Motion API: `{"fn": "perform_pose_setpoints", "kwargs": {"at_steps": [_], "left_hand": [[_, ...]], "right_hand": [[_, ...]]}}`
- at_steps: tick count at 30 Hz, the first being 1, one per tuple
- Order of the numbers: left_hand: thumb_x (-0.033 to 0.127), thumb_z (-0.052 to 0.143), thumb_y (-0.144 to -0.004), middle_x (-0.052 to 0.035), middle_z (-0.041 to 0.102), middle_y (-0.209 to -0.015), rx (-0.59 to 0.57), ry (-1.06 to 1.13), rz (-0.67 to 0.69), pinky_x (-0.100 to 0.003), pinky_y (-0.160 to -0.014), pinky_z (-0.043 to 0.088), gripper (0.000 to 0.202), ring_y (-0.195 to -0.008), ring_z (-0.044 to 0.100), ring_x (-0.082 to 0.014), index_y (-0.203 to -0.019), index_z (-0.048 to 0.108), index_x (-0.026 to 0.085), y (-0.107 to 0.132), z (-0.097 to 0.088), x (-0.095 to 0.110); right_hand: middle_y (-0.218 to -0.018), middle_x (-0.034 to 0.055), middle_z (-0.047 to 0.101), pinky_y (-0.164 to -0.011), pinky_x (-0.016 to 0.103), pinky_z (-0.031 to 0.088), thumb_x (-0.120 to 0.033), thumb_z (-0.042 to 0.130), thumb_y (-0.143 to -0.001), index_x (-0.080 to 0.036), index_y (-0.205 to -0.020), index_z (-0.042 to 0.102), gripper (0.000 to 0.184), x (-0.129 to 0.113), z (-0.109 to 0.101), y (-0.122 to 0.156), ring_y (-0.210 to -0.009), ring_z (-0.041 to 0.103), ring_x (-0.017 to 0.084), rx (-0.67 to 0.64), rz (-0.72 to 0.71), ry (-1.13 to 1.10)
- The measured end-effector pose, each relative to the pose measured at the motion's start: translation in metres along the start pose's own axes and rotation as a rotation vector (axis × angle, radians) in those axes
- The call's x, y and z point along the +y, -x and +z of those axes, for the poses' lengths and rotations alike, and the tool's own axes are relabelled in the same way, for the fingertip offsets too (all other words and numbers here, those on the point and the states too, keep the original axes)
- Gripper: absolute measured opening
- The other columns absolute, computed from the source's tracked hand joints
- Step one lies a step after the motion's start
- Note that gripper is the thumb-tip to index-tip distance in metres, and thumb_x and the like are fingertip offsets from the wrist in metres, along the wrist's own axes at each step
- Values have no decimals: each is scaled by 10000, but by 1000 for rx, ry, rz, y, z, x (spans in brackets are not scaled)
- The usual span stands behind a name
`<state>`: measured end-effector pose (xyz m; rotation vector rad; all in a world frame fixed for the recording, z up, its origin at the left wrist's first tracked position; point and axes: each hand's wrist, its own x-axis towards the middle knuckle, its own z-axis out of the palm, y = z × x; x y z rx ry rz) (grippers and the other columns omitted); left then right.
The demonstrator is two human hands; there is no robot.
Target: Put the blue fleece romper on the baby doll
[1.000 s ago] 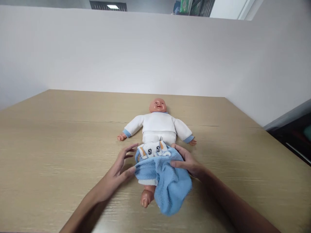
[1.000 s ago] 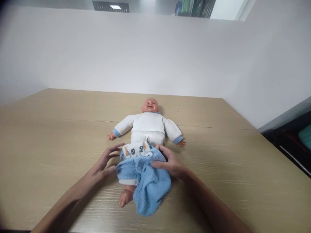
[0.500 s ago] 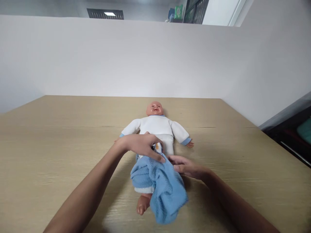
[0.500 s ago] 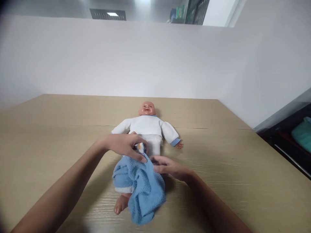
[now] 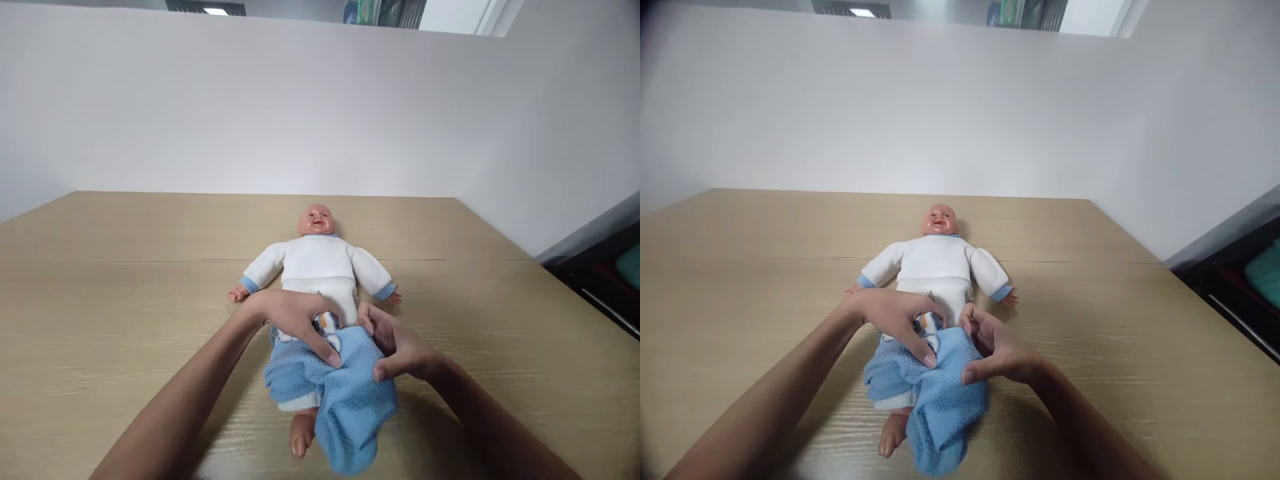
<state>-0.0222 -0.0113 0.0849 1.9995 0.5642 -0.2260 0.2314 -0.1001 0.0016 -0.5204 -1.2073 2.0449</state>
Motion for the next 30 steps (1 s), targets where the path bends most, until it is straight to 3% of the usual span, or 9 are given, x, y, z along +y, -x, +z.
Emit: {"fn": "perform_pose_setpoints", "kwargs": {"at_steps": [4, 8, 11, 15, 17, 20, 23, 26, 30], "left_hand": [[397, 931, -790, 7, 709, -1090, 66, 144, 225, -268, -887, 481, 472, -1014, 646, -194, -1148, 681, 219, 0, 3, 3], [314, 918, -808, -17, 696, -1113, 135, 236, 273, -272, -892, 508, 463, -1006, 644, -186, -1175, 652, 218, -2, 10, 0], [275, 907, -819, -54, 711, -1206, 111, 378, 348, -297, -970, 530, 495, -1110, 672, -210, -1238, 648, 224, -3, 13, -1], [340, 952, -768, -57, 716, -1253, 165, 308, 255, -322, -1001, 534, 615, -1185, 671, -254, -1293, 650, 231, -3, 12, 0], [401, 950, -769, -30, 731, -1146, 103, 255, 204, -299, -917, 549, 550, -1075, 690, -239, -1220, 690, 221, -3, 10, -1], [416, 910, -815, 16, 718, -928, -124, 277, 210, -257, -803, 539, 329, -874, 677, -187, -1006, 739, 209, -4, 8, -6], [388, 894, -833, 23, 693, -899, -161, 308, 222, -243, -787, 523, 290, -843, 653, -171, -985, 728, 204, -3, 7, -12], [349, 865, -868, 9, 681, -975, -136, 379, 305, -235, -830, 519, 316, -908, 643, -171, -1095, 699, 204, -3, 7, -14], [359, 770, -966, -3, 655, -965, -123, 425, 379, -208, -794, 510, 217, -891, 609, -153, -1067, 672, 194, -4, 10, -9]], "right_hand": [[-1137, -12, 620, -840, 236, 513, -165, 1004, -711, -279, -1249, 481, 759, -1, 2, -1, -982, 630, 139, 6, 40, 130], [-1170, 9, 652, -1007, 302, 511, -237, 999, -743, -244, -1287, 580, 688, -5, 2, 2, -1106, 642, 186, -2, 92, 291], [-1068, 16, 664, -894, 254, 511, -429, 906, -865, -178, -1171, 707, 443, -10, -2, 9, -990, 626, 171, -61, 139, 350], [-1029, 27, 700, -843, 255, 518, -555, 853, -887, -188, -1253, 742, 530, -9, -5, 16, -926, 651, 172, -34, 82, 192], [-1065, 34, 733, -901, 273, 528, -527, 899, -843, -230, -1352, 716, 617, -6, -3, 17, -969, 685, 184, 13, 32, 95], [-1060, 33, 756, -892, 252, 534, -526, 928, -805, -253, -1368, 721, 660, 0, -1, 17, -926, 701, 164, 9, -42, 6], [-1039, 22, 748, -804, 190, 517, -537, 941, -787, -221, -1294, 755, 626, 3, -5, 16, -853, 671, 123, -40, -63, -13], [-1006, 32, 728, -761, 194, 521, -520, 956, -766, -152, -1186, 773, 587, -1, -11, 16, -813, 642, 122, -114, 54, 15], [-918, 35, 715, -758, 253, 565, -452, 1000, -689, -116, -1063, 764, 556, -11, -13, 20, -784, 639, 153, -239, 376, 184]]}}
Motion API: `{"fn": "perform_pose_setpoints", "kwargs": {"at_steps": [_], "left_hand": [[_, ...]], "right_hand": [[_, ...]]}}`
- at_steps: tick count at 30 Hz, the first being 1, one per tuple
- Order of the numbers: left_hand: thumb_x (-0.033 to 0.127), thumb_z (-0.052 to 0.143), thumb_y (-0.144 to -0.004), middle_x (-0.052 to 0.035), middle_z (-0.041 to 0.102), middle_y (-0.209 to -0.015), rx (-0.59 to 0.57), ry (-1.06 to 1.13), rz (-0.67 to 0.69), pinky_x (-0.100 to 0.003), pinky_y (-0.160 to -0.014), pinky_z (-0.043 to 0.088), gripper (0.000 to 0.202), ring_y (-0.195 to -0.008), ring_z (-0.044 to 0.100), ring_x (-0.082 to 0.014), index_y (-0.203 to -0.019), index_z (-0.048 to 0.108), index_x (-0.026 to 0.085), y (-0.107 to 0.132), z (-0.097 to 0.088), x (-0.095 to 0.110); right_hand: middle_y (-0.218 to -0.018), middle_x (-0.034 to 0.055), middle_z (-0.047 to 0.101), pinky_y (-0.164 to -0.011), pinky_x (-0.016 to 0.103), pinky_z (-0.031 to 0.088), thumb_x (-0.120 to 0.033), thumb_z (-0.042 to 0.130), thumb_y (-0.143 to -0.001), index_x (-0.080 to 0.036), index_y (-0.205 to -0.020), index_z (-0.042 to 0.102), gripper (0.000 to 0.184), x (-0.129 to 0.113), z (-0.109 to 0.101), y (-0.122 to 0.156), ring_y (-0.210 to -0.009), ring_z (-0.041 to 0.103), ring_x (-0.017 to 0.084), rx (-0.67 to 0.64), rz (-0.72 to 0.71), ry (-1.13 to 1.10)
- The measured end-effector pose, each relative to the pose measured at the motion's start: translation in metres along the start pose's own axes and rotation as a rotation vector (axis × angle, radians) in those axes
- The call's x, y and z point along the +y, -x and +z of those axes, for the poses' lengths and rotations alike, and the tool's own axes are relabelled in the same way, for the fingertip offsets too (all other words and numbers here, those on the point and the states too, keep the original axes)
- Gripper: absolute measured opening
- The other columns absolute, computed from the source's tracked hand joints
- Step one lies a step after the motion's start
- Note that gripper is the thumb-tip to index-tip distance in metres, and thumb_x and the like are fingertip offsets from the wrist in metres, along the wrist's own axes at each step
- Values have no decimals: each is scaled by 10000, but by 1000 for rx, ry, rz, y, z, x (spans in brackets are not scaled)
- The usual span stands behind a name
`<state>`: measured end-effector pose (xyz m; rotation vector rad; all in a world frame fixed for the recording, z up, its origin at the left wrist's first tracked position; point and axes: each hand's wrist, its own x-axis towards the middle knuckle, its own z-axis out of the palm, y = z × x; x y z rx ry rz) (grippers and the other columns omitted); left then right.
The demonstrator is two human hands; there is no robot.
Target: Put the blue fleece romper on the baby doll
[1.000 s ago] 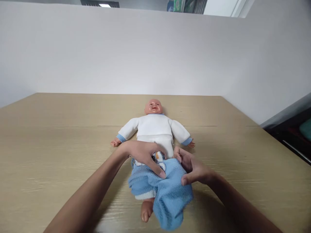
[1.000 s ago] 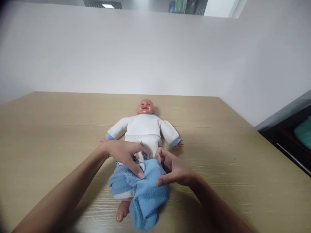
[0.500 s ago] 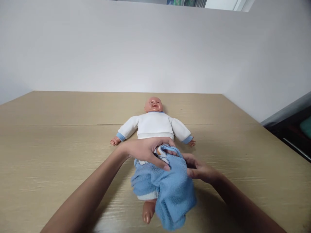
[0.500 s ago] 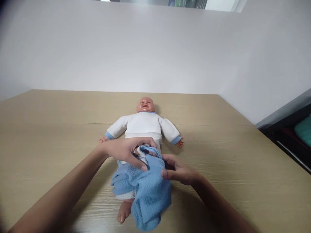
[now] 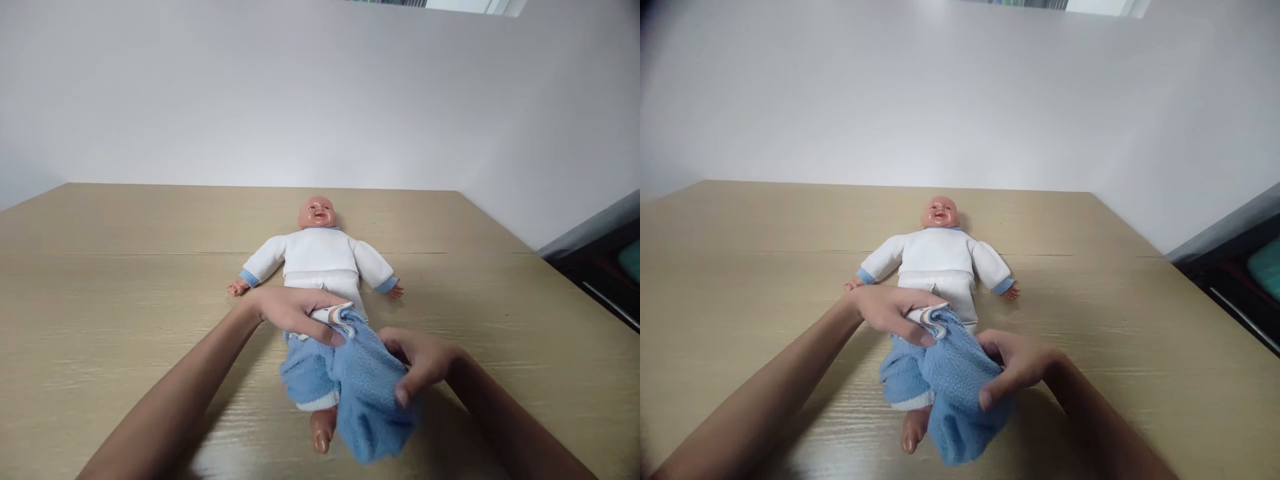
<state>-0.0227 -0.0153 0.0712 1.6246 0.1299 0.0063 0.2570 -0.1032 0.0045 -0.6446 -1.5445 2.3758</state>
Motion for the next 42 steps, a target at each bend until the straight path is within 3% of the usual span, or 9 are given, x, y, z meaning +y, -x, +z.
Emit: {"fn": "perform_pose_setpoints", "kwargs": {"at_steps": [5, 9, 12, 16, 20, 25, 31, 38, 42], "left_hand": [[366, 832, -915, -6, 726, -1013, -22, 7, -41, -220, -828, 554, 279, -922, 668, -167, -1100, 699, 205, -7, 7, 0], [394, 954, -772, -28, 813, -1068, -139, -30, -143, -267, -887, 604, 386, -953, 743, -217, -1051, 780, 192, -7, 9, -3], [426, 935, -799, -53, 822, -1170, -100, -56, -101, -297, -987, 600, 421, -1064, 759, -254, -1118, 801, 185, -6, 7, -3], [408, 850, -906, -46, 782, -1297, -81, -22, -9, -318, -1118, 544, 422, -1243, 708, -264, -1268, 769, 208, -6, 2, -3], [396, 840, -920, -44, 787, -1237, -62, 11, -22, -296, -1022, 585, 425, -1157, 733, -244, -1289, 748, 206, -7, 3, -7], [361, 1008, -706, -58, 807, -1183, -131, 75, -92, -323, -997, 620, 596, -1080, 751, -272, -1220, 768, 178, -9, 6, -14], [248, 1061, -588, -66, 812, -1207, -146, 134, 20, -314, -1077, 593, 776, -1194, 730, -272, -1291, 743, 167, -8, 4, -16], [393, 937, -813, -82, 759, -1373, -15, 17, -6, -367, -1154, 554, 627, -1301, 707, -282, -1362, 713, 187, -4, 2, -18], [421, 889, -860, -60, 816, -1223, 0, -7, 56, -349, -1105, 580, 465, -1227, 738, -259, -1237, 778, 174, -8, 4, -17]], "right_hand": [[-858, 17, 674, -688, 233, 541, -458, 963, -725, -123, -973, 751, 467, -2, 4, 5, -726, 605, 138, 10, 37, 83], [-695, -39, 544, -524, 180, 368, -618, 869, -807, -154, -892, 764, 483, 2, 0, 10, -591, 440, 86, 291, -131, -10], [-775, -9, 634, -581, 212, 430, -649, 872, -799, -176, -1022, 802, 527, 1, -2, 15, -653, 512, 121, 423, -56, -17], [-936, 30, 718, -784, 267, 545, -652, 875, -799, -155, -1090, 797, 581, -8, 2, 15, -847, 654, 181, 202, 35, 37], [-1027, 56, 742, -849, 320, 580, -569, 987, -649, -137, -1142, 766, 691, -13, 4, 14, -933, 701, 230, -69, 112, 26], [-895, 4, 701, -750, 261, 529, -491, 981, -667, -146, -985, 790, 507, 5, -6, 13, -776, 618, 159, 66, -52, 83], [-922, 25, 733, -763, 250, 520, -571, 912, -780, -179, -1128, 807, 535, 12, -3, 7, -818, 650, 160, 421, -166, -114], [-1235, 91, 766, -1006, 400, 551, -572, 959, -698, -199, -1435, 675, 874, -2, 16, 9, -1086, 723, 278, 271, -153, 38], [-1320, 85, 741, -1010, 416, 559, -399, 1005, -677, -252, -1515, 601, 942, -9, 52, 9, -1142, 710, 301, 372, -181, 113]]}}
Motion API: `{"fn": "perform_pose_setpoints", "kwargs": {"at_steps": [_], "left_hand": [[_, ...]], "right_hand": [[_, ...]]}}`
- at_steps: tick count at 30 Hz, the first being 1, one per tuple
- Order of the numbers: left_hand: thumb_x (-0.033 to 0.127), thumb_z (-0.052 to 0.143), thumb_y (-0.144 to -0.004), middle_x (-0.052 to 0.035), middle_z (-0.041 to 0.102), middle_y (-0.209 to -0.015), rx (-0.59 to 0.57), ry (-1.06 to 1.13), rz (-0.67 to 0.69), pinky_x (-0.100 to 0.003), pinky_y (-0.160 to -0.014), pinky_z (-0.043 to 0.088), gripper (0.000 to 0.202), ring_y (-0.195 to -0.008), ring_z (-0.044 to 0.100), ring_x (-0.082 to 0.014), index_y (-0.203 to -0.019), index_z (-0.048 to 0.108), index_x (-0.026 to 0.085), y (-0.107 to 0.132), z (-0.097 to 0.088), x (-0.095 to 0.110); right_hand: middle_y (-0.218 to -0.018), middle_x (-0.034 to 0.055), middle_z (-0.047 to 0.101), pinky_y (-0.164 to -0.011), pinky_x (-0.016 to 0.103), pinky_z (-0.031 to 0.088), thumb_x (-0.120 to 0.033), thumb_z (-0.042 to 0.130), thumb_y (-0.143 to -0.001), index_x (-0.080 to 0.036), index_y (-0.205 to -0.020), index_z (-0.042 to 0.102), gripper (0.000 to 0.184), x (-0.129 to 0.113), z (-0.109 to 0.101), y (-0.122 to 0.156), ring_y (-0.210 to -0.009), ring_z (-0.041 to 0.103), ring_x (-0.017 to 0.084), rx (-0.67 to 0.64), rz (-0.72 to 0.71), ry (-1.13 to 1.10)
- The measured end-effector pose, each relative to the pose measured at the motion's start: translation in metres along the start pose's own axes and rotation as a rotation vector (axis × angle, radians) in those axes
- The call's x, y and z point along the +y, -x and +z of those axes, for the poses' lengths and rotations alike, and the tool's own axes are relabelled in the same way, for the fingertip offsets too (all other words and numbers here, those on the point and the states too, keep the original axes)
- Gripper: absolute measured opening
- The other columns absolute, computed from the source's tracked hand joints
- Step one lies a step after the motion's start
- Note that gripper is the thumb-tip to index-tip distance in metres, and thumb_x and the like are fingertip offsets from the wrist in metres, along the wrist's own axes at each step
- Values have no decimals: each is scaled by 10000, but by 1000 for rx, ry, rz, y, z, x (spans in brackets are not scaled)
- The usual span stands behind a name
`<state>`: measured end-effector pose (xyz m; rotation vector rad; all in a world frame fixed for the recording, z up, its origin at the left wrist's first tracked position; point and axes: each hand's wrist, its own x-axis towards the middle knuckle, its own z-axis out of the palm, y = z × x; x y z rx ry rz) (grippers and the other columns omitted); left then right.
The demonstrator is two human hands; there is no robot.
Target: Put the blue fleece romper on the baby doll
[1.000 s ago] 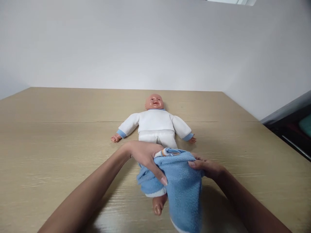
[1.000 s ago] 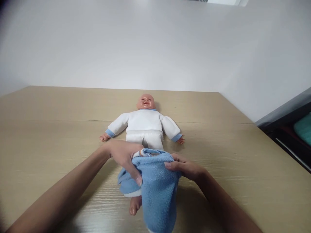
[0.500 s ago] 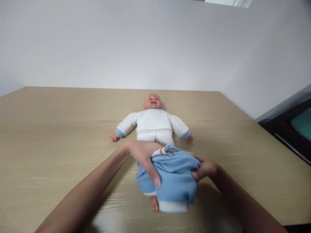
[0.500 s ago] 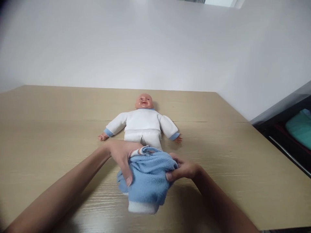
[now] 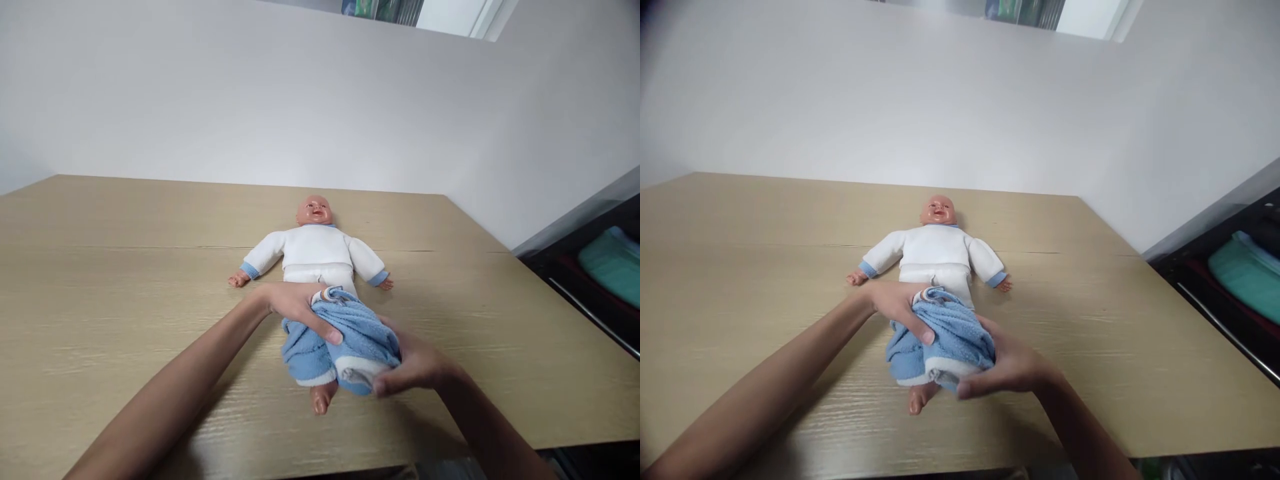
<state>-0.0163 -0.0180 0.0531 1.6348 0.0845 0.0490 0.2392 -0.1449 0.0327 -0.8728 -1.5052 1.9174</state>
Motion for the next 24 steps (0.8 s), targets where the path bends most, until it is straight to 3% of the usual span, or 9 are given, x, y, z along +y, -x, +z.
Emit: {"fn": "perform_pose_setpoints", "kwargs": {"at_steps": [5, 7, 10, 13, 16, 20, 24], "left_hand": [[394, 924, -821, -41, 841, -1112, -11, 13, -42, -290, -985, 623, 390, -1070, 775, -231, -1129, 823, 177, -4, 4, 4], [381, 986, -738, -39, 840, -1118, -13, 33, -56, -279, -950, 633, 483, -1046, 775, -231, -1145, 821, 180, -5, 5, 5], [346, 1064, -589, -42, 835, -1162, -91, 48, -95, -282, -980, 628, 675, -1075, 770, -247, -1192, 810, 183, -6, 6, 6], [357, 1080, -536, -34, 840, -1130, -118, 18, -144, -303, -1009, 625, 704, -1076, 771, -262, -1165, 816, 183, -6, 7, 6], [392, 1050, -611, -40, 835, -1110, -102, 8, -114, -335, -1024, 623, 622, -1078, 767, -273, -1145, 811, 181, -5, 8, 7], [439, 900, -844, -72, 813, -1171, -119, 6, -35, -328, -1060, 594, 434, -1114, 744, -253, -1168, 804, 166, -6, 11, 8], [477, 819, -921, -74, 805, -1079, -112, 69, -55, -302, -960, 618, 406, -976, 747, -214, -1157, 777, 150, -7, 15, 6]], "right_hand": [[-980, 26, 766, -766, 324, 565, -298, 941, -743, -195, -1113, 772, 420, -3, 35, 19, -861, 680, 247, 257, 24, 239], [-1047, 51, 779, -839, 365, 586, -352, 894, -785, -196, -1140, 769, 407, 6, 42, 24, -923, 695, 279, 388, -27, 206], [-1253, 111, 778, -1075, 484, 544, -467, 833, -836, -210, -1255, 761, 497, 27, 55, 28, -1138, 700, 353, 567, -85, 62], [-1312, 136, 768, -1143, 522, 504, -508, 797, -878, -221, -1325, 748, 534, 45, 73, 28, -1246, 672, 380, 703, -84, -41], [-1325, 128, 764, -1141, 492, 514, -518, 730, -941, -217, -1336, 746, 497, 54, 86, 25, -1295, 649, 377, 778, -74, -127], [-1268, 105, 777, -1094, 461, 550, -509, 724, -939, -233, -1255, 786, 424, 61, 85, 23, -1276, 650, 365, 819, -94, -172], [-1329, 110, 758, -1161, 487, 511, -550, 743, -930, -241, -1301, 775, 484, 70, 83, 29, -1328, 622, 377, 849, -80, -173]]}}
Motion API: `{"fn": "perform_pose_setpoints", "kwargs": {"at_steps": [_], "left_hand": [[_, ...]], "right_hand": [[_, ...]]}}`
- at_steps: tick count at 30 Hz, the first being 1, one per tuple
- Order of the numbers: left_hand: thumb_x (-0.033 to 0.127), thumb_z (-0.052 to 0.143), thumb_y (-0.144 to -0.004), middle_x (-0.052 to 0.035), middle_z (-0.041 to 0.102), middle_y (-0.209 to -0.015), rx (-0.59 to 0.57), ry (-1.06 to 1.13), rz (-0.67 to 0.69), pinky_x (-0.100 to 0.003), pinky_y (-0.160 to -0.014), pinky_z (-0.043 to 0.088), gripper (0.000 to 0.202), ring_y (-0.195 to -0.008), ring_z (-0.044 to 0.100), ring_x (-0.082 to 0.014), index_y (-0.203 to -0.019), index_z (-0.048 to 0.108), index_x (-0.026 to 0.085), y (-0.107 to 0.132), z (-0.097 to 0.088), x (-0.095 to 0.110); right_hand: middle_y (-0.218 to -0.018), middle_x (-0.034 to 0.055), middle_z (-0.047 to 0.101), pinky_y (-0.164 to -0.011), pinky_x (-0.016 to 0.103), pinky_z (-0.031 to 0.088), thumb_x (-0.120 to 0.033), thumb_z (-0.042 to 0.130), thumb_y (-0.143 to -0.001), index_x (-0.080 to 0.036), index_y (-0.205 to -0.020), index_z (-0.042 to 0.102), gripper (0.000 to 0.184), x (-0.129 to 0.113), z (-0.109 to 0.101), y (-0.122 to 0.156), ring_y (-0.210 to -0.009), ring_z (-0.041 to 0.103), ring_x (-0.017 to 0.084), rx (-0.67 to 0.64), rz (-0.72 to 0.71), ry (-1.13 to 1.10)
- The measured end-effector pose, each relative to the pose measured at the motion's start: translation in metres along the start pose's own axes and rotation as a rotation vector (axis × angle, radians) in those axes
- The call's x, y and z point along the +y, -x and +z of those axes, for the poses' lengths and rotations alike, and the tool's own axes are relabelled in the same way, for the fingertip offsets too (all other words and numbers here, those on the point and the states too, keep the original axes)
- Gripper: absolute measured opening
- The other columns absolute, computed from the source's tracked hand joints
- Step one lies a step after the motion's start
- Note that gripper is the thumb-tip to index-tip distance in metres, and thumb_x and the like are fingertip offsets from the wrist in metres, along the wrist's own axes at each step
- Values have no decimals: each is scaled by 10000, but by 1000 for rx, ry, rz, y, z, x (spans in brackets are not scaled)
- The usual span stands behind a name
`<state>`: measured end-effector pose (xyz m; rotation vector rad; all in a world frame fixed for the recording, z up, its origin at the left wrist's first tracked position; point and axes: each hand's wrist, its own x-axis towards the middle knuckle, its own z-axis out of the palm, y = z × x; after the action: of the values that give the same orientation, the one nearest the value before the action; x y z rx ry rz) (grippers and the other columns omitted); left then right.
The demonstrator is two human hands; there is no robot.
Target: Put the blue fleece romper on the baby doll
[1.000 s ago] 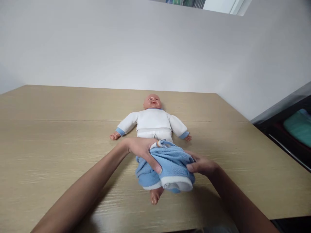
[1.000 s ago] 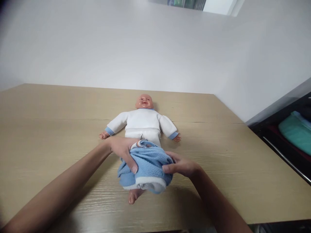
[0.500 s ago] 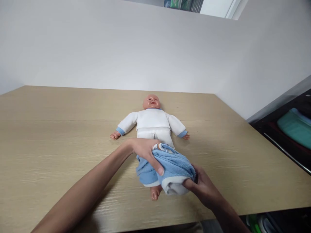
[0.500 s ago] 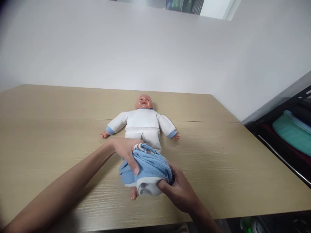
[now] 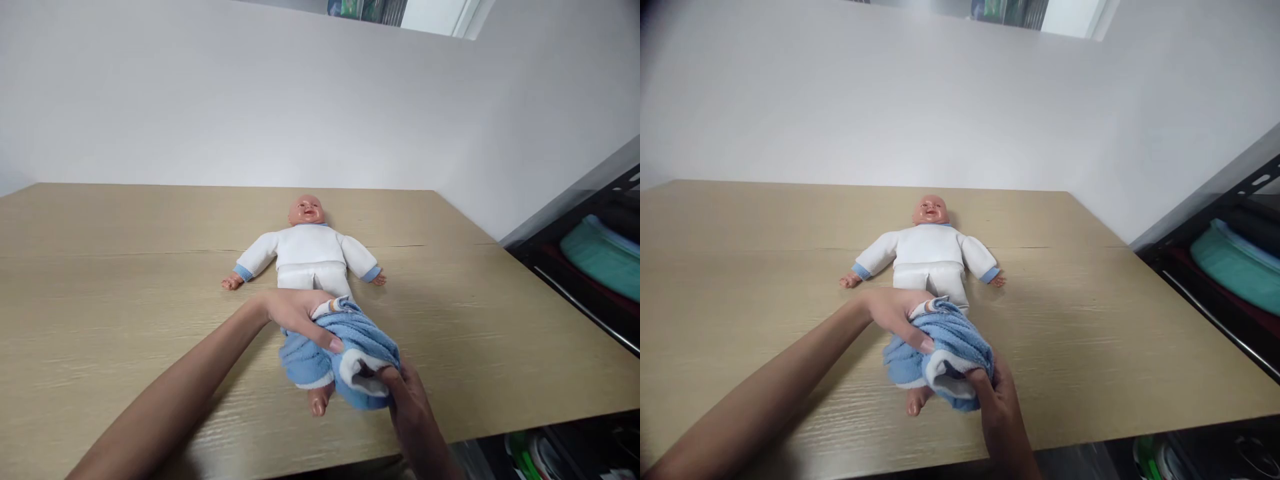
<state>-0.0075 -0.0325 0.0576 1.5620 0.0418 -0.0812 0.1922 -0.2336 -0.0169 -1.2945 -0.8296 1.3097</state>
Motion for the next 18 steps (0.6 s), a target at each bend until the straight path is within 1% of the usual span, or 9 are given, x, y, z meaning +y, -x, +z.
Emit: {"fn": "perform_pose_setpoints", "kwargs": {"at_steps": [3, 5, 7, 10, 11, 12, 14, 16, 18], "left_hand": [[453, 859, -886, -74, 799, -1094, 7, 61, -37, -280, -917, 621, 434, -966, 740, -204, -1189, 755, 161, -2, 1, -3], [403, 919, -820, -69, 801, -1126, -3, 90, -30, -269, -925, 618, 484, -998, 737, -205, -1213, 756, 172, -4, 2, -4], [334, 968, -745, -57, 809, -1118, -38, 86, -21, -268, -944, 614, 521, -1002, 738, -206, -1202, 770, 181, -7, 3, -4], [292, 967, -725, -46, 814, -1051, -118, 28, -64, -294, -933, 617, 437, -946, 744, -212, -1109, 792, 180, -11, 9, -1], [292, 960, -725, -44, 809, -1031, -118, -6, -80, -302, -912, 617, 416, -924, 740, -214, -1085, 787, 177, -12, 10, 0], [295, 953, -722, -41, 803, -1014, -100, -48, -92, -306, -886, 614, 407, -908, 734, -217, -1069, 776, 174, -12, 11, 1], [294, 921, -728, -34, 786, -1019, -23, -147, -108, -305, -848, 596, 402, -912, 721, -222, -1067, 740, 176, -12, 13, 3], [280, 849, -770, -27, 769, -1044, 50, -264, -120, -299, -833, 575, 350, -937, 713, -226, -1071, 698, 184, -10, 13, 7], [266, 770, -814, -19, 753, -1043, 87, -374, -140, -289, -808, 557, 289, -934, 704, -220, -1071, 661, 189, -10, 16, 15]], "right_hand": [[-1420, 119, 723, -1199, 508, 489, -577, 708, -964, -246, -1429, 704, 570, 3, 0, 7, -1394, 587, 384, 29, -8, 53], [-1454, 118, 707, -1198, 510, 498, -573, 711, -965, -263, -1479, 666, 601, 4, 4, 13, -1411, 581, 387, 55, -47, 105], [-1475, 115, 695, -1202, 500, 501, -566, 721, -961, -277, -1498, 650, 614, 4, 11, 20, -1425, 578, 388, 86, -78, 138], [-1491, 124, 683, -1215, 466, 493, -567, 704, -972, -262, -1494, 648, 607, 4, 23, 30, -1451, 563, 384, 117, -98, 135], [-1486, 130, 687, -1209, 454, 498, -571, 704, -970, -251, -1481, 656, 605, 4, 27, 33, -1442, 573, 383, 119, -96, 134], [-1473, 136, 695, -1197, 441, 507, -575, 708, -965, -239, -1462, 667, 601, 4, 30, 36, -1424, 589, 380, 122, -91, 139], [-1420, 145, 727, -1153, 421, 536, -589, 725, -946, -215, -1410, 691, 597, 2, 36, 41, -1360, 638, 376, 140, -71, 171], [-1338, 149, 765, -1105, 414, 558, -617, 716, -938, -191, -1361, 708, 600, 1, 39, 44, -1276, 685, 369, 175, -56, 216], [-1255, 152, 793, -1069, 416, 570, -642, 690, -941, -167, -1332, 717, 616, -1, 41, 46, -1216, 714, 369, 213, -60, 245]]}}
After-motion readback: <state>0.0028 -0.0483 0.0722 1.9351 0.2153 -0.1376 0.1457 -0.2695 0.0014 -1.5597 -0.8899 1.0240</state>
